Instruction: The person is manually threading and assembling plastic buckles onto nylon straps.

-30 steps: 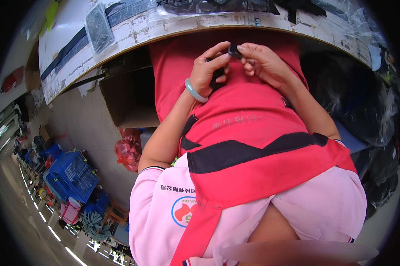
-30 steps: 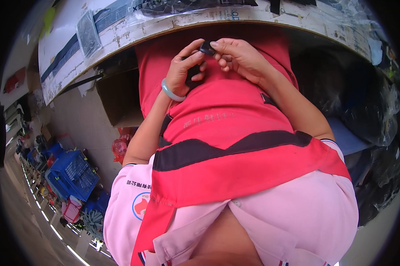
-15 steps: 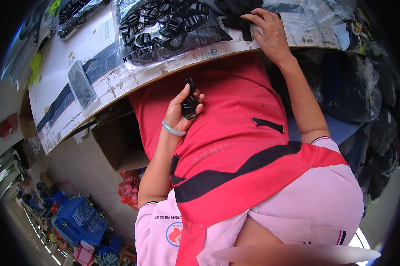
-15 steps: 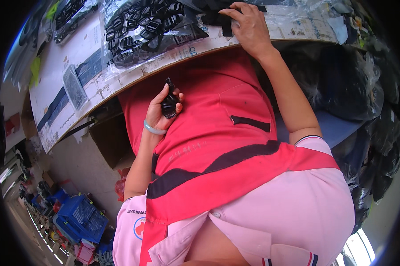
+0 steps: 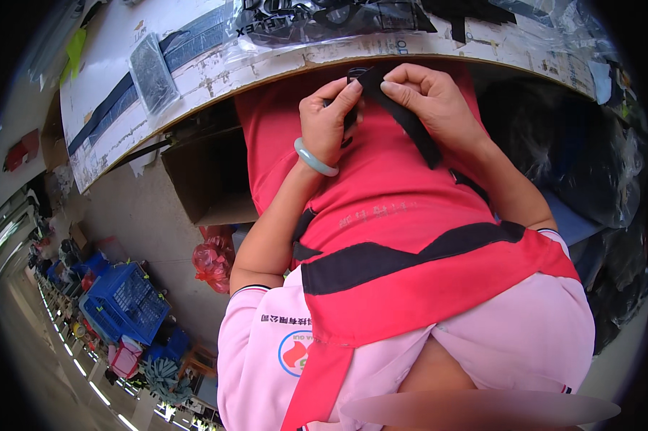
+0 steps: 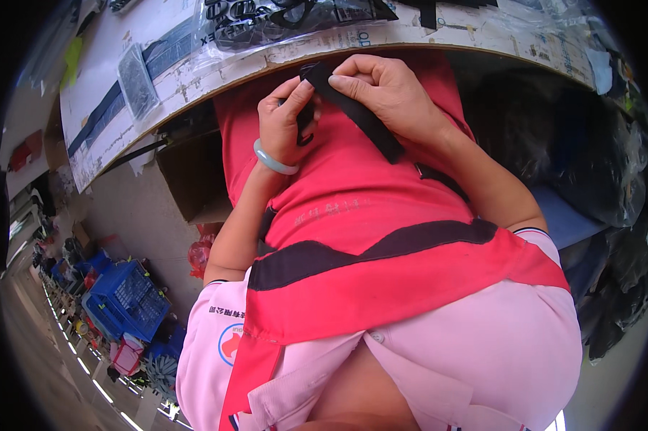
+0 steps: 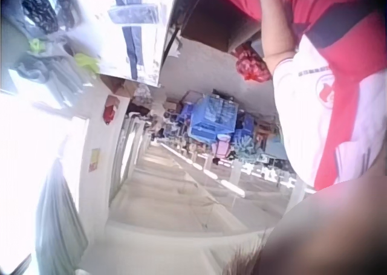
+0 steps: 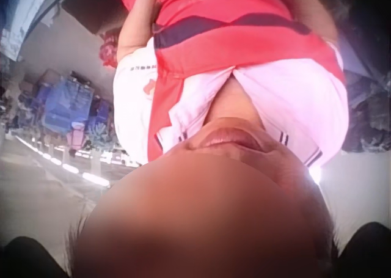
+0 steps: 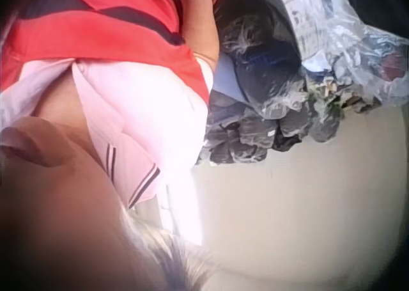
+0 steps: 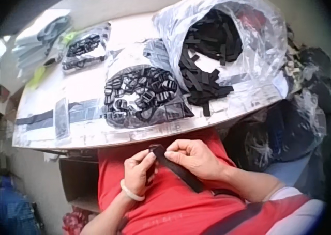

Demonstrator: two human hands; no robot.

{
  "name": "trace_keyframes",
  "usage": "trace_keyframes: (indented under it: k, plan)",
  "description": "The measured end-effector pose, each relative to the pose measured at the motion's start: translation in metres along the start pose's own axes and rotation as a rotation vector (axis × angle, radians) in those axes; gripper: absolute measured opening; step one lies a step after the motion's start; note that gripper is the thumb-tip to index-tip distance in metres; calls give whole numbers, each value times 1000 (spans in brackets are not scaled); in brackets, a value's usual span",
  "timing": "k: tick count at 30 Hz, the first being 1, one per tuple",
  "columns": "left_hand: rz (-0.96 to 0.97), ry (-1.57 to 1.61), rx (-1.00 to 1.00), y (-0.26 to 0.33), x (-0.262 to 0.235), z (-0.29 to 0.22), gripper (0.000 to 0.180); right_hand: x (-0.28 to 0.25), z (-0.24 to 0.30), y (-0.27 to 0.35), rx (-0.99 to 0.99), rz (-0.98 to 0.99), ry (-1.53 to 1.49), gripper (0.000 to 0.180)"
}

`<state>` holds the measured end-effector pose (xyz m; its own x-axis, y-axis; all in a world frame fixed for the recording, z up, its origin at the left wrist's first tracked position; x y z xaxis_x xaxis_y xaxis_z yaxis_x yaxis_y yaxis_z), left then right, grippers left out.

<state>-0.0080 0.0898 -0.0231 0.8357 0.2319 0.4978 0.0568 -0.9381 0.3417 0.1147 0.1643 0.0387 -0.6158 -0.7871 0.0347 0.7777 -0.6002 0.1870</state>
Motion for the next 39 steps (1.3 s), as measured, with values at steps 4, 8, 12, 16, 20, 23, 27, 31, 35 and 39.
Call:
trace_keyframes:
  k: [4,8,12,16,20,23,27,31,35,39]
  plan:
    - [-45,-119,96,5,-5,-8,19,22,-35,5,297,63,-365,17]
    - [-85,-154,204,7,-11,-7,18,27,-44,2,326,78,-476,18]
    - [-108,-426,412,5,-9,-22,19,31,-41,-1,267,28,-582,19]
    - [-77,-761,740,16,7,-46,18,27,-41,-7,156,-59,-594,23]
    - [43,-936,788,16,16,-48,22,22,-47,-14,173,30,-586,27]
    - [42,-193,175,5,-8,-11,25,22,-49,-13,203,112,-593,26]
    - [76,208,-212,3,-10,21,24,12,-54,-14,67,-13,-381,19]
    - [34,133,-153,-1,-8,19,19,13,-29,-10,-121,-67,-150,17]
    - [-87,-25,24,1,-14,-1,15,9,26,9,-360,-129,-101,12]
    - [-114,-264,223,6,-16,-13,11,4,-10,-1,9,-39,-40,13]
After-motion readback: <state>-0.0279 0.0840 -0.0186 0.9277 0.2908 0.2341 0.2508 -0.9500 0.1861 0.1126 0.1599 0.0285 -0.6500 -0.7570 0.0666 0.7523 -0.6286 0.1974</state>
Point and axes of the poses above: each hand's wrist, its own y-axis away from the middle knuckle, its own x-axis out of the palm, z = x × y, the point moved 9 cm from there along -y, towards the middle knuckle, and after that the axes turned 10 degrees about z, right-handed, at the moved point
